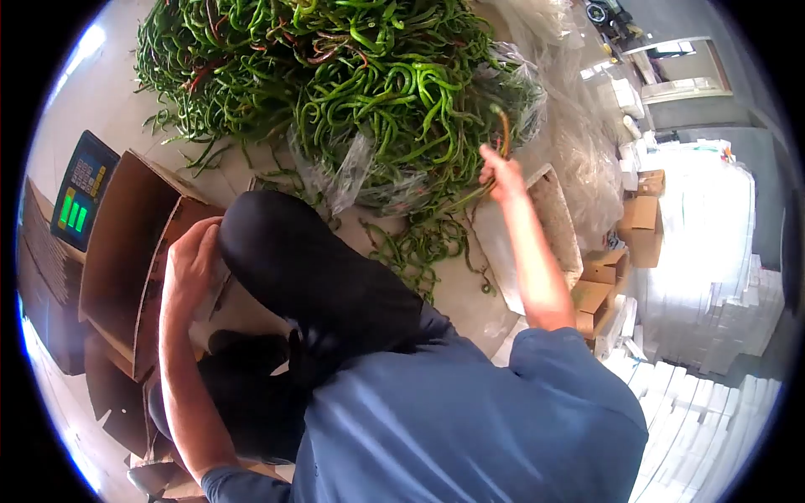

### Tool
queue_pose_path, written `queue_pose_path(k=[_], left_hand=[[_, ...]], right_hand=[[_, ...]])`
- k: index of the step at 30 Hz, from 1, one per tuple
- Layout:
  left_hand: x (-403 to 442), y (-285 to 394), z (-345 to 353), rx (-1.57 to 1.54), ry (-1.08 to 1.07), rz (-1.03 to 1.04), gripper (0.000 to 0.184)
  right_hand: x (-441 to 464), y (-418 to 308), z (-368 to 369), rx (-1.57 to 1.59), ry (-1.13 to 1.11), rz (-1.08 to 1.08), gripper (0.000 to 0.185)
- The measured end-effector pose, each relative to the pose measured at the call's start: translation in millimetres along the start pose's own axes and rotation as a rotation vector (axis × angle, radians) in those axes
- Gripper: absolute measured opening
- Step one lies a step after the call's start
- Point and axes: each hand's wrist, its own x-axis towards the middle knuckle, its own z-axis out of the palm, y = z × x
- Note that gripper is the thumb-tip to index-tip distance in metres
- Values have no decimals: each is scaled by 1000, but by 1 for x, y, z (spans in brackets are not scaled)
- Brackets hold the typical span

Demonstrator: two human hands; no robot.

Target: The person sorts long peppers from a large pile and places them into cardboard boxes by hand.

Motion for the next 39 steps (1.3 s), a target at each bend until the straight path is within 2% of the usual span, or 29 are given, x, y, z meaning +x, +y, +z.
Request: queue_pose_path(k=[4, 5, 6, 11, 14, 16, 18, 19, 20, 22, 26, 28, 31, 32, 34, 37, 39], left_hand=[[4, -24, 7, -96, -20, -28, 32], [2, -21, 8, -53, -17, -31, 32], [2, -21, 8, -64, -18, -33, 33], [2, -26, 10, -71, -14, -39, 31], [4, -38, 14, -107, -31, -34, 31], [5, -38, 14, -116, -41, -38, 31], [4, -32, 14, -83, -41, -57, 31], [4, -34, 14, -103, -37, -52, 31], [5, -36, 15, -125, -34, -46, 31], [5, -36, 17, -154, -35, -54, 31], [3, -30, 15, -139, -50, -84, 31], [2, -28, 14, -116, -52, -77, 31], [-2, -22, 13, -112, -34, -72, 31], [-3, -23, 13, -124, -38, -76, 31], [-3, -22, 12, -111, -48, -75, 31], [-3, -23, 9, -73, -43, -56, 31], [-6, -29, 9, -84, -39, -30, 31]], right_hand=[[15, 65, 23, -322, 276, -260, 21], [13, 68, 29, -275, 288, -110, 23], [24, 84, 30, -278, 272, -154, 22], [5, 73, 60, -26, 141, 101, 23], [4, 62, 63, -129, 179, 145, 21], [17, 64, 51, -42, 223, 148, 22], [14, 51, 32, -160, 100, 149, 21], [-1, 34, 30, -150, -30, 125, 18], [-1, 24, 19, -166, -105, 218, 15], [-7, 8, 10, -50, -182, 316, 17], [-24, -22, 2, 111, -223, 328, 11], [-43, -32, 8, 4, -120, 305, 17], [-83, -62, 19, -349, -47, 29, 25], [-87, -65, 14, -431, -36, -67, 33], [-99, -75, 5, -703, 24, -150, 38], [-110, -75, -25, -818, -111, -121, 38], [-122, -72, -42, -779, -127, -73, 40]])
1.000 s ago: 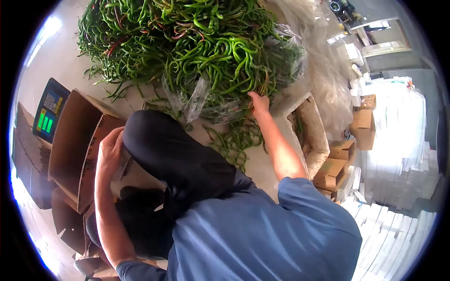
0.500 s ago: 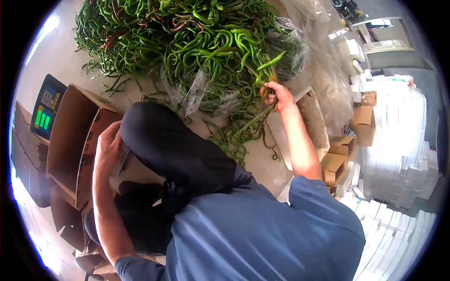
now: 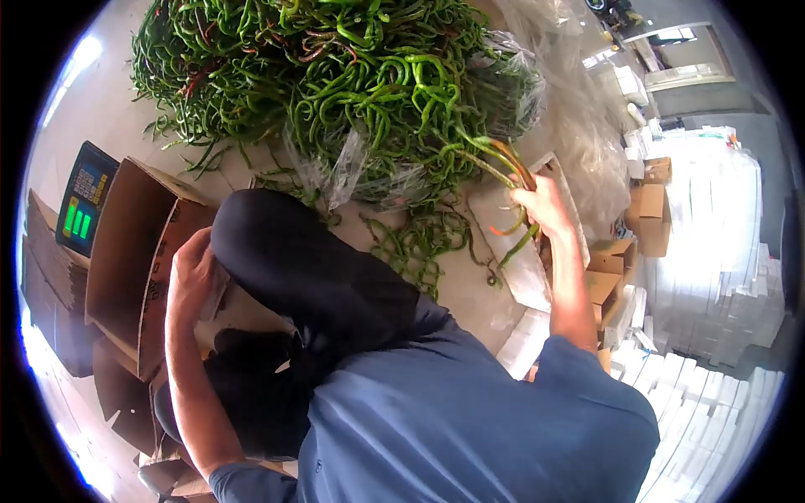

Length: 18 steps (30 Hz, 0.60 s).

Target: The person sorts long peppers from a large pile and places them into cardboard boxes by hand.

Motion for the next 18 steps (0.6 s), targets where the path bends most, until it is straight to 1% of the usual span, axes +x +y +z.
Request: queue_pose_path(k=[1, 4, 6, 8, 11, 12, 15, 16, 18], left_hand=[[-1, 2, -1, 16, 2, -5, 31], [-3, 5, -2, 31, 1, -33, 32], [-1, 2, -1, -9, -2, -64, 33], [1, 13, 4, -39, -4, -95, 34], [1, 26, 11, -97, 31, -120, 34], [1, 29, 12, -119, 49, -125, 34], [0, 38, 12, -83, 79, -75, 36], [-1, 43, 14, -94, 86, -95, 36], [-4, 55, 18, -119, 108, -134, 37]], right_hand=[[-7, 5, -3, 23, -14, 21, 41], [-32, 3, -19, -1, 48, 35, 45], [-43, -13, -35, 33, 95, -3, 46], [-45, -23, -45, 32, 159, -81, 45], [-49, -42, -58, 138, 192, -102, 41], [-54, -51, -62, 112, 183, -86, 41], [-42, -37, -60, -127, 145, -121, 39], [-32, -29, -62, -229, 93, -206, 36], [-33, -29, -75, -164, 91, -156, 33]])
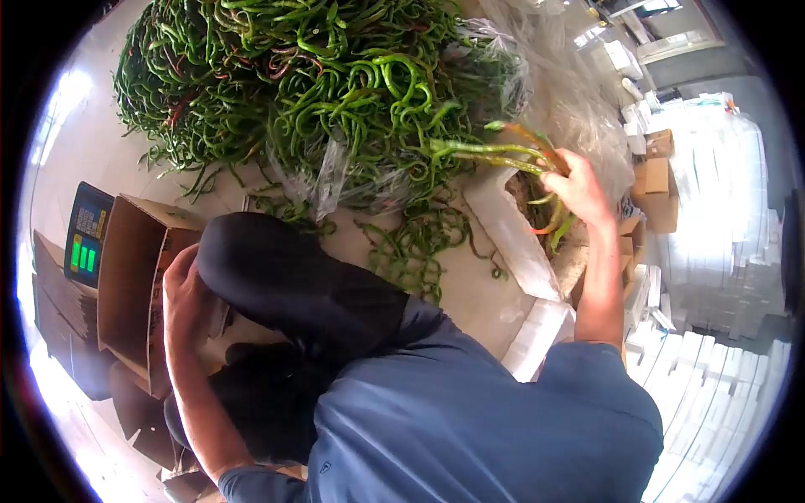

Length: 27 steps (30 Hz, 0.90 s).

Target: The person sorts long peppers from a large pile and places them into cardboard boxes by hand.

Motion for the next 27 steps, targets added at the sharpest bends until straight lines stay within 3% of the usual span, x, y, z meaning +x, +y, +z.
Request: queue_pose_path(k=[5, 9, 14, 16, 20, 23, 27], left_hand=[[6, -17, -6, -4, -10, -28, 38], [-1, 4, 3, -90, 30, -79, 36], [-1, 4, -10, 59, 84, 251, 25], [-19, 31, 0, 18, 111, 368, 20], [-54, 67, 12, -91, -54, 316, 22], [-50, 77, 32, -509, -321, 294, 40], [-17, 80, 53, -1381, -231, 277, 66]], right_hand=[[-5, -17, -21, -66, -47, -39, 23], [-14, -39, -36, 206, 64, -75, 20], [-5, -86, -44, 354, -38, -197, 51], [0, -117, -28, 499, -104, -229, 48], [10, -183, 21, 718, -271, -385, 41], [13, -232, 61, 827, -513, -438, 39], [12, -282, 128, 714, -742, -487, 37]])
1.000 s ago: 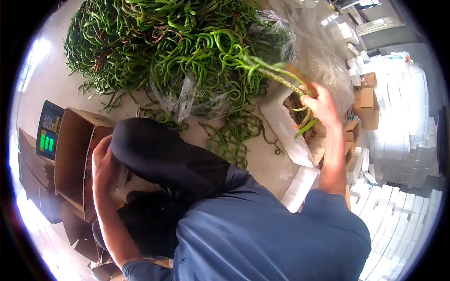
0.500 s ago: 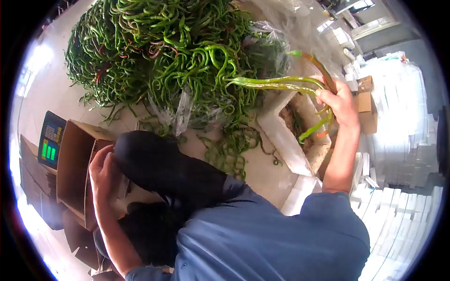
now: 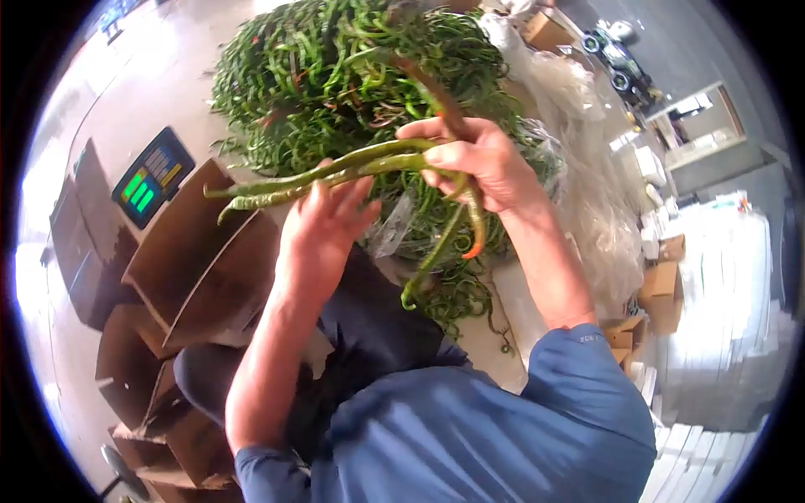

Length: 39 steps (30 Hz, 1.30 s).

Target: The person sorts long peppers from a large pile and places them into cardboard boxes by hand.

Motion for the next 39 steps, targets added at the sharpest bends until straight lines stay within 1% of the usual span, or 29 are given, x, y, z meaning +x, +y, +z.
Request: queue_pose_path(k=[1, 2, 4, 6, 8, 10, 11, 14, 15, 16, 18, 19, 20, 22, 23, 24, 26, 27, 28, 30, 31, 32, 33, 34, 35, 36, 38, 39], left_hand=[[8, 4, 0, -109, 51, 64, 53], [13, 11, 5, -193, 113, 86, 41], [16, 21, 5, -244, 272, 113, 39], [15, 26, -8, -334, 288, 81, 39], [15, 32, -23, -377, 291, 68, 33], [17, 36, -34, -404, 308, 69, 30], [17, 39, -37, -336, 342, 109, 27], [20, 47, -53, -519, 223, 92, 24], [15, 53, -43, -511, 276, 108, 21], [12, 56, -45, -500, 283, 113, 22], [8, 66, -45, -399, 393, 152, 24], [2, 74, -39, -350, 436, 122, 24], [1, 75, -61, -281, 247, 93, 23], [-9, 82, -53, -81, 125, 21, 23], [-15, 79, -39, 89, 184, 41, 24], [-19, 72, -28, 193, 180, 68, 24], [-26, 59, -8, 325, 157, 9, 24], [-29, 51, -1, 394, 125, -1, 24], [-31, 47, 1, 550, 84, -99, 28], [-33, 27, 6, 513, -80, -14, 37], [-39, 23, 13, 457, -84, -31, 40], [-43, 22, 17, 402, -91, -49, 44], [-43, 23, 16, 443, -130, -39, 42], [-44, 23, 13, 414, -158, -39, 41], [-44, 23, 10, 384, -187, -41, 40], [-45, 22, 7, 354, -215, -44, 38], [-47, 21, 4, 293, -203, -22, 37], [-49, 21, 5, 272, -191, -21, 38]], right_hand=[[11, 6, 19, -87, -12, -98, 37], [13, -5, 30, -169, -87, 26, 37], [24, 1, 49, -160, -105, 2, 40], [34, 0, 57, -195, -142, 16, 43], [42, -1, 65, -251, -172, -1, 40], [50, -2, 71, -369, -223, 58, 37], [53, -4, 75, -428, -247, 84, 35], [59, -8, 87, -449, -239, 61, 32], [62, -8, 88, -396, -235, 71, 32], [65, -7, 82, -318, -236, 110, 32], [69, -16, 76, -170, -129, 88, 34], [75, -22, 67, -41, -105, 164, 37], [75, -30, 62, 3, -70, 146, 40], [81, -37, 49, 184, -37, 223, 43], [84, -37, 48, 206, -39, 236, 44], [84, -37, 49, 233, -58, 237, 40], [83, -32, 64, 228, 29, 244, 37], [82, -28, 70, 232, 23, 238, 36], [81, -25, 80, 213, 57, 247, 37], [80, -18, 91, 202, 89, 255, 37], [83, -10, 89, 220, 20, 251, 39], [84, -6, 91, 230, 14, 205, 39], [82, -7, 96, 258, 34, 210, 38], [80, -9, 99, 285, 54, 215, 37], [78, -13, 96, 287, 8, 221, 33], [75, -14, 97, 289, 14, 195, 30], [70, -16, 100, 298, 27, 147, 24], [65, -20, 102, 255, 19, 170, 21]])
